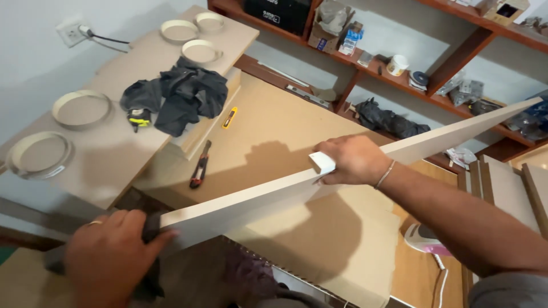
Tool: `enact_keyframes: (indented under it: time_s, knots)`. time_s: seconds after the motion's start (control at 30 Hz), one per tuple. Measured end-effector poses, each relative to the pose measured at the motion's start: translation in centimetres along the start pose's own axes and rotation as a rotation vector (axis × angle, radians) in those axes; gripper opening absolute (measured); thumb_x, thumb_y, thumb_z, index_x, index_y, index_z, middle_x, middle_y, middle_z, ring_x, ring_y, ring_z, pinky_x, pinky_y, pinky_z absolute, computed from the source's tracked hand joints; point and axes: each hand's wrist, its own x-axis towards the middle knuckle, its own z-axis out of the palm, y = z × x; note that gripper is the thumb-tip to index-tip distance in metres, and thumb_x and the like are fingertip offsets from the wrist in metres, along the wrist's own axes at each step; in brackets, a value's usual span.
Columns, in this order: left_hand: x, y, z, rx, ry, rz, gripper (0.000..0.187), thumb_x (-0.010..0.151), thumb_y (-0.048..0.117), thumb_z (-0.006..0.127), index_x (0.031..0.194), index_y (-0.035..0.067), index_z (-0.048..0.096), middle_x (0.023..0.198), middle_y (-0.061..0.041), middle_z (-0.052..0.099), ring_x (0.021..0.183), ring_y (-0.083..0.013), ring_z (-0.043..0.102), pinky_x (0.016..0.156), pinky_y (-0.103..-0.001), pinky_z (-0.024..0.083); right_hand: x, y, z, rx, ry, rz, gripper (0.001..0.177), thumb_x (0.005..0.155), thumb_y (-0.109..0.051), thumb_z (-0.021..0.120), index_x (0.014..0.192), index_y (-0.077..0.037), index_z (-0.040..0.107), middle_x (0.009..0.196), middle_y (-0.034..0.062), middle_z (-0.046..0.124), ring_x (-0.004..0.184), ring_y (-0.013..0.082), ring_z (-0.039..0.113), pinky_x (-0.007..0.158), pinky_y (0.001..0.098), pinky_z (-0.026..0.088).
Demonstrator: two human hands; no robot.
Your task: Applying edge banding to a wooden board using a clothes iron to melt the adhesive
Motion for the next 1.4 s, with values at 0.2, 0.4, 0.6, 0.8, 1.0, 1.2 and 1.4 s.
enact_keyframes:
  time_s: [0.2, 0.4, 0.6, 0.8, 1.0, 1.2, 1.4]
  knots:
    - [0.2, 0.6, -0.3, -0.025, 0.0, -0.006, 0.06, 0.067, 0.081, 0.073, 0.069, 0.024, 0.056, 0.069, 0.0, 0.061, 0.069, -0.0256, 0.065, 0.062, -0.041, 0.046, 3.0, -6.4, 1.0, -0.078, 0.024, 0.015, 0.061, 0.072, -0.06, 0.08, 0.119, -0.024, 0.065, 0.099, 0.0056, 0.075, 0.085, 0.0318, 0.073, 0.073, 0.0461, 0.057]
    - [0.5, 0.7, -1.7, -0.201, -0.025, 0.058, 0.058, 0.078, 0.072, 0.072, 0.07, 0.018, 0.052, 0.067, -0.003, 0.057, 0.065, -0.0314, 0.06, 0.06, -0.045, 0.042, 6.0, -11.2, 2.6, -0.16, 0.06, -0.133, 0.074, 0.071, -0.061, 0.081, 0.123, -0.013, 0.062, 0.096, 0.0064, 0.075, 0.086, 0.0331, 0.071, 0.082, 0.0499, 0.051]
    - [0.5, 0.6, -1.2, -0.227, 0.092, 0.059, 0.063, 0.069, 0.068, 0.084, 0.068, 0.017, 0.047, 0.064, -0.003, 0.052, 0.061, -0.032, 0.056, 0.056, -0.044, 0.039, 8.5, -19.4, 2.1, -0.12, 0.212, -0.126, 0.043, 0.075, -0.046, 0.082, 0.098, -0.014, 0.064, 0.082, 0.0072, 0.071, 0.07, 0.0307, 0.068, 0.072, 0.0464, 0.054]
    - [0.3, 0.0, -0.5, 0.047, 0.081, 0.045, 0.06, 0.073, 0.083, 0.067, 0.069, 0.025, 0.051, 0.067, 0.002, 0.053, 0.065, -0.0235, 0.06, 0.061, -0.039, 0.044, 8.7, -22.1, 3.4, -0.137, 0.289, -0.004, 0.083, 0.064, -0.064, 0.089, 0.129, -0.023, 0.057, 0.085, 0.0047, 0.065, 0.076, 0.0332, 0.065, 0.068, 0.0478, 0.046]
    - [0.6, -1.0, -0.5, 0.15, -0.238, -0.063, 0.069, 0.073, 0.093, 0.055, 0.07, 0.025, 0.054, 0.074, 0.004, 0.066, 0.077, -0.0247, 0.071, 0.063, -0.042, 0.048, 6.2, -18.4, 2.6, -0.125, 0.381, 0.006, 0.072, 0.06, -0.059, 0.094, 0.101, -0.012, 0.059, 0.091, 0.0081, 0.067, 0.084, 0.0324, 0.066, 0.071, 0.0451, 0.046]
    - [1.3, -1.8, -0.8, 0.276, -0.33, -0.02, 0.067, 0.079, 0.095, 0.046, 0.067, 0.03, 0.05, 0.074, 0.01, 0.067, 0.08, -0.0134, 0.072, 0.068, -0.031, 0.052, 2.7, -13.1, 2.4, -0.245, 0.543, 0.054, 0.05, 0.079, -0.057, 0.08, 0.085, -0.015, 0.054, 0.075, 0.0055, 0.055, 0.065, 0.028, 0.057, 0.061, 0.0422, 0.042]
    - [-1.6, -3.0, 2.8, 0.288, -0.41, -0.094, 0.071, 0.069, 0.101, 0.049, 0.062, 0.03, 0.051, 0.071, 0.009, 0.062, 0.066, -0.0101, 0.059, 0.075, -0.024, 0.042, -0.7, -7.4, 1.9, -0.247, 0.406, 0.105, 0.067, 0.064, -0.064, 0.092, 0.088, -0.014, 0.055, 0.081, 0.0072, 0.059, 0.071, 0.0314, 0.06, 0.063, 0.0454, 0.045]
